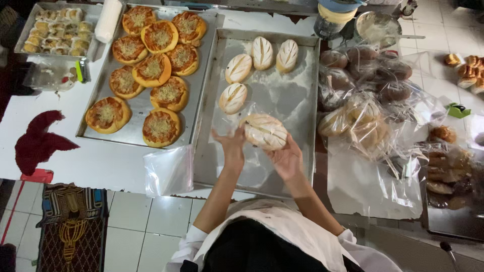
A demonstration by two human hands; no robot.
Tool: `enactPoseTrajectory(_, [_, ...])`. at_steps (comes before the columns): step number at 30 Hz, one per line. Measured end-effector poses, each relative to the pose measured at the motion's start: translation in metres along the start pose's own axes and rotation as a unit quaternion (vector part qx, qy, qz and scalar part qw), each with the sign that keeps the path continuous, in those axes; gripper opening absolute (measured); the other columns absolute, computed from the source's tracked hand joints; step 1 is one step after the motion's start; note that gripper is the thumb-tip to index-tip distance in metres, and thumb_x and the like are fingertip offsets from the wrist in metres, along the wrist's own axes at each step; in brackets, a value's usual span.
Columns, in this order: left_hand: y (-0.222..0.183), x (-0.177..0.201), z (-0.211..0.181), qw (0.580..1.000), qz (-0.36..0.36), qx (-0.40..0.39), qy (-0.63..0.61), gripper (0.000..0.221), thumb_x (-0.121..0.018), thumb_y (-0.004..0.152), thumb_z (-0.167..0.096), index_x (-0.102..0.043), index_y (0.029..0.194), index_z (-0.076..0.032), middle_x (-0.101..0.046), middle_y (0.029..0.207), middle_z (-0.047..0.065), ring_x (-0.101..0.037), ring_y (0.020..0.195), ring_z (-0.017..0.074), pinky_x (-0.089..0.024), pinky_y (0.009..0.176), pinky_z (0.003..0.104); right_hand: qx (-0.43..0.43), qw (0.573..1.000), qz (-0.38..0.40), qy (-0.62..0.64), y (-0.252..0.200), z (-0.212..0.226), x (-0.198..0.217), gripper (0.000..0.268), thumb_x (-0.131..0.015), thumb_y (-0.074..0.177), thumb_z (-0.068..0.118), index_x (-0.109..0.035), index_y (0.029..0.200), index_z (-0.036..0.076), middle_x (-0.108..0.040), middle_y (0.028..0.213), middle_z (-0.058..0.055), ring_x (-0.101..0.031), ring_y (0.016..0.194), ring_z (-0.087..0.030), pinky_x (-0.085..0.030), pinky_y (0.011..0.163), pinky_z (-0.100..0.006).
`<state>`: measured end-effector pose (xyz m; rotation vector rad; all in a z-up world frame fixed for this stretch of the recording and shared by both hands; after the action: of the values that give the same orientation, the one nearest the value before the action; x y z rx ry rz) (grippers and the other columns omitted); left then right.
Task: The person picks up pieces of bread from a metal tray by hand, places them into individual clear plastic bags, and then sets the bagged bread onto a table.
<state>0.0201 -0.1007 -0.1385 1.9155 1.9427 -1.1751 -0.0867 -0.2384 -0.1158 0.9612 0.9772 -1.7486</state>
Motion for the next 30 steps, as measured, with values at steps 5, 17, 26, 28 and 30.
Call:
enactPoseTrajectory(5, [0.015, 0.004, 0.015, 0.982, 0.167, 0.051, -0.070, 0.061, -0.064, 0.097, -0.002, -0.040, 0.152, 0.004, -0.063, 0.133, 0.016, -0.064, 0.118, 0.0265, -0.057, 0.096, 0.039, -0.013, 0.998, -0.029, -0.061, 0.001, -0.005, -0.010, 0.051, -0.041, 0.108, 0.032, -0.041, 0.151, 0.004, -0.054, 0.144, -0.017, -0.058, 0.129, -0.029, -0.056, 0.101, -0.042])
enactPoseTrajectory(17, [-0.008, -0.005, 0.002, 0.969, 0.234, 0.036, -0.076, 0.066, -0.067, 0.095, 0.010, -0.037, 0.153, 0.003, -0.061, 0.136, 0.016, -0.064, 0.121, 0.0236, -0.056, 0.102, 0.038, 0.101, 0.982, 0.068, -0.142, -0.005, -0.013, 0.001, 0.057, -0.065, 0.104, 0.016, -0.039, 0.152, 0.002, -0.050, 0.154, -0.014, -0.053, 0.139, -0.027, -0.051, 0.113, -0.045])
enactPoseTrajectory(26, [-0.033, -0.025, -0.001, 0.959, 0.272, 0.062, 0.047, 0.080, -0.070, 0.086, 0.007, -0.030, 0.155, -0.004, -0.053, 0.144, 0.013, -0.056, 0.132, 0.0283, -0.058, 0.104, 0.044, 0.180, 0.931, -0.017, -0.316, -0.011, 0.007, -0.005, 0.068, -0.062, 0.097, 0.012, -0.032, 0.158, 0.018, -0.048, 0.154, -0.013, -0.055, 0.124, -0.020, -0.048, 0.089, -0.032])
enactPoseTrajectory(28, [-0.036, -0.029, -0.003, 0.956, 0.272, 0.069, 0.081, 0.083, -0.071, 0.085, 0.007, -0.027, 0.154, -0.004, -0.052, 0.145, 0.015, -0.056, 0.134, 0.0283, -0.057, 0.103, 0.046, 0.202, 0.914, -0.027, -0.350, -0.011, 0.009, -0.004, 0.059, -0.061, 0.100, 0.015, -0.039, 0.156, 0.012, -0.052, 0.152, -0.013, -0.057, 0.122, -0.019, -0.050, 0.088, -0.032])
enactPoseTrajectory(30, [-0.036, -0.030, -0.002, 0.954, 0.268, 0.072, 0.113, 0.092, -0.073, 0.080, 0.008, -0.021, 0.154, -0.009, -0.052, 0.145, 0.014, -0.056, 0.134, 0.0261, -0.053, 0.101, 0.046, 0.226, 0.910, -0.016, -0.348, -0.010, 0.010, -0.002, 0.049, -0.060, 0.106, 0.021, -0.048, 0.150, 0.004, -0.057, 0.147, -0.015, -0.061, 0.127, -0.019, -0.058, 0.102, -0.034])
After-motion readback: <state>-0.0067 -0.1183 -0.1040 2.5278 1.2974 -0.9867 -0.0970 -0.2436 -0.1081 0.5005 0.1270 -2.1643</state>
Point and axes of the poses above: each hand's wrist, its own y-axis towards the middle knuckle, its own x-axis out of the back of the hand, z = x × y, the point moved 4 cm from there along y, towards the middle knuckle
